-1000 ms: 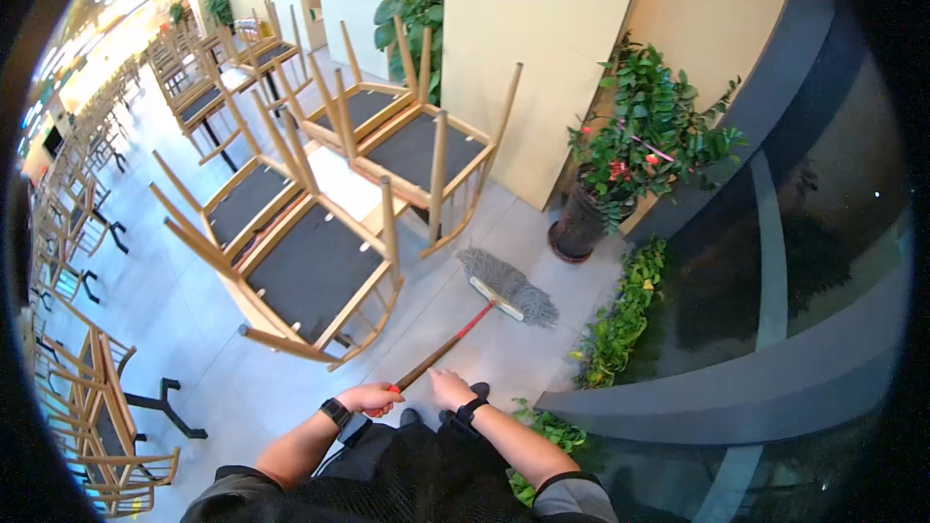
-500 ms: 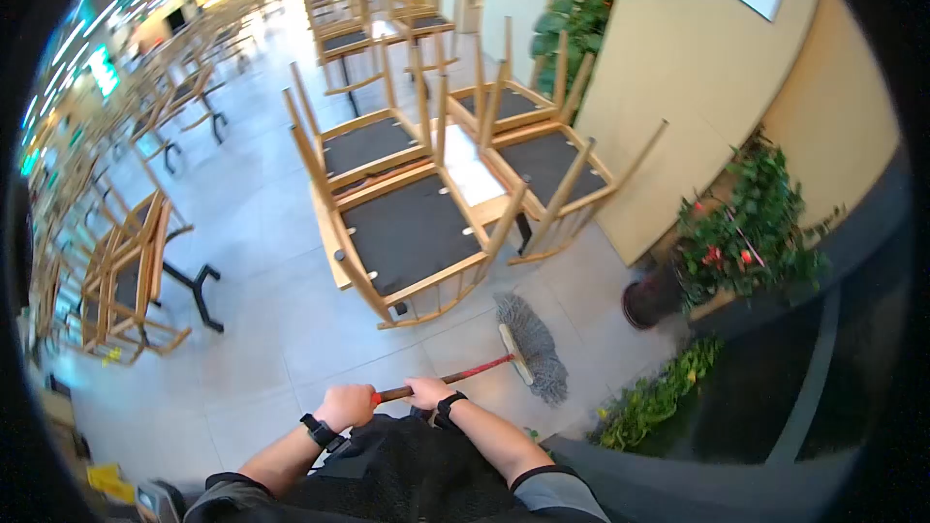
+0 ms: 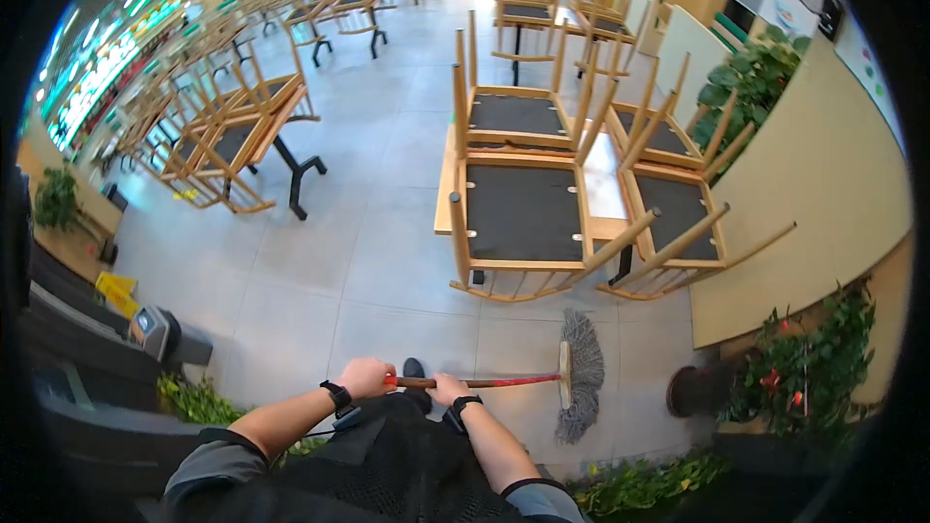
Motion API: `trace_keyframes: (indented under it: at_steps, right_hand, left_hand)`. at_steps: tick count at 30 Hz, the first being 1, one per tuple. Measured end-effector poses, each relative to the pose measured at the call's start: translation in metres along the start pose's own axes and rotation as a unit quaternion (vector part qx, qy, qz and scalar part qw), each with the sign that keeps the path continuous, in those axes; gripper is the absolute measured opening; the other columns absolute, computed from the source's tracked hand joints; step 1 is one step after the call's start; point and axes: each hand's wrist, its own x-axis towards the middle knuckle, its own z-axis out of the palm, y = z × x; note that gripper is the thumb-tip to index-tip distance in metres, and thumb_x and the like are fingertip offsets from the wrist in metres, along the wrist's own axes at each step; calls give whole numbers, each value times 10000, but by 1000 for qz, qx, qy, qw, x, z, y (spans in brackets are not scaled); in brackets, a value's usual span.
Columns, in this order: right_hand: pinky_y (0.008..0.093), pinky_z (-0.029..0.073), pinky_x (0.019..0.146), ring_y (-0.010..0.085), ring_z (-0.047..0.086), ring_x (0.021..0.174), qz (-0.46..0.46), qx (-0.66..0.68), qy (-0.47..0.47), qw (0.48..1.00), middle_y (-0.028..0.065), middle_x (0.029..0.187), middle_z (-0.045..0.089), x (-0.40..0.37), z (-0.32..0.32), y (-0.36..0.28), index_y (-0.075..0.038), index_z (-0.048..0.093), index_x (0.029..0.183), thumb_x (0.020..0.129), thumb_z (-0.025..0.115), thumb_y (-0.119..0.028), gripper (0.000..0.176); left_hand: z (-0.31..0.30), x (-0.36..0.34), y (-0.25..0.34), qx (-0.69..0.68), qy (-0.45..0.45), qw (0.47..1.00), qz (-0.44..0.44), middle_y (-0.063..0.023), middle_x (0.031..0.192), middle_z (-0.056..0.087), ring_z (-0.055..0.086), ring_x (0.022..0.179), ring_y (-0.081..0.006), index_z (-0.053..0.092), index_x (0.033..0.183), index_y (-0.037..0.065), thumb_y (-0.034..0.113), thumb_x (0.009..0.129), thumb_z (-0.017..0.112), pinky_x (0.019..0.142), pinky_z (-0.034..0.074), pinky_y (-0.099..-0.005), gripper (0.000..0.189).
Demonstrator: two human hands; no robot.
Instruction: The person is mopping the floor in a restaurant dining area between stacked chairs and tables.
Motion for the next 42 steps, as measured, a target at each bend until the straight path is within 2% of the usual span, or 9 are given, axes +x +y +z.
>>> trace_keyframes:
  at_steps: [8,13,18,24,25,30,35,38,42]
  right_hand:
    - [394,408,1023,355,514,1203,-5,-33,71,997,237,1284,540,-37,-16,68,-3,486,1301,842,640,-299,567]
    - [410,411,1027,373,504,1221,139,-18,86,986,266,1293,525,-61,-14,91,7,382,1381,788,689,-368,765]
    - [417,399,1042,380,482,1243,200,-6,69,977,277,1311,505,-67,4,64,12,296,1424,770,707,-339,848]
    - [427,413,1016,407,485,1206,68,-61,121,988,293,1275,494,-28,21,-11,19,358,1379,766,714,-423,836]
    - [431,445,951,395,537,1107,51,-90,156,982,255,1157,561,-23,23,-28,2,490,1277,772,704,-451,711]
    - [423,470,808,355,577,904,-103,-85,195,972,173,934,597,5,27,-102,-26,634,979,794,684,-444,460]
    - [402,469,696,327,614,791,-82,-21,39,996,190,861,638,32,45,-161,-25,628,946,840,655,-437,426]
    - [398,470,703,317,616,748,-77,-81,-48,993,188,800,650,53,59,-180,-26,636,932,844,654,-454,437]
    - [404,491,719,335,636,779,-73,-121,-71,987,180,804,669,68,82,-182,-34,657,876,797,686,-458,432]
  left_hand:
    - [39,60,30,-43,16,995,85,-159,871,684,663,841,-343,675,900,80,362,809,656,736,534,-452,297]
    - [54,72,1,-69,-6,996,64,-118,929,694,662,907,-311,701,979,154,396,804,663,781,535,-426,301]
    - [42,39,4,-52,-9,997,58,-134,959,689,663,913,-315,696,990,129,404,809,684,785,537,-435,330]
    - [-12,-11,-23,-13,28,998,63,-147,884,698,679,857,-312,705,905,75,396,788,705,734,554,-421,342]
    - [-20,-20,-29,-3,41,998,55,-144,862,699,683,833,-310,708,877,70,388,774,718,715,556,-418,334]
    - [-53,-74,-67,5,72,997,29,-146,826,701,691,789,-300,714,815,58,355,736,754,669,556,-406,309]
    - [-61,-123,-106,37,80,996,14,-167,812,695,693,798,-301,718,802,40,320,728,746,648,548,-399,291]
    - [-53,-142,-128,3,51,999,12,-181,809,692,686,801,-326,716,825,19,344,736,717,653,545,-419,336]
    - [-25,-153,-156,-80,54,994,42,-201,817,687,675,798,-356,710,839,1,354,745,680,669,544,-436,366]
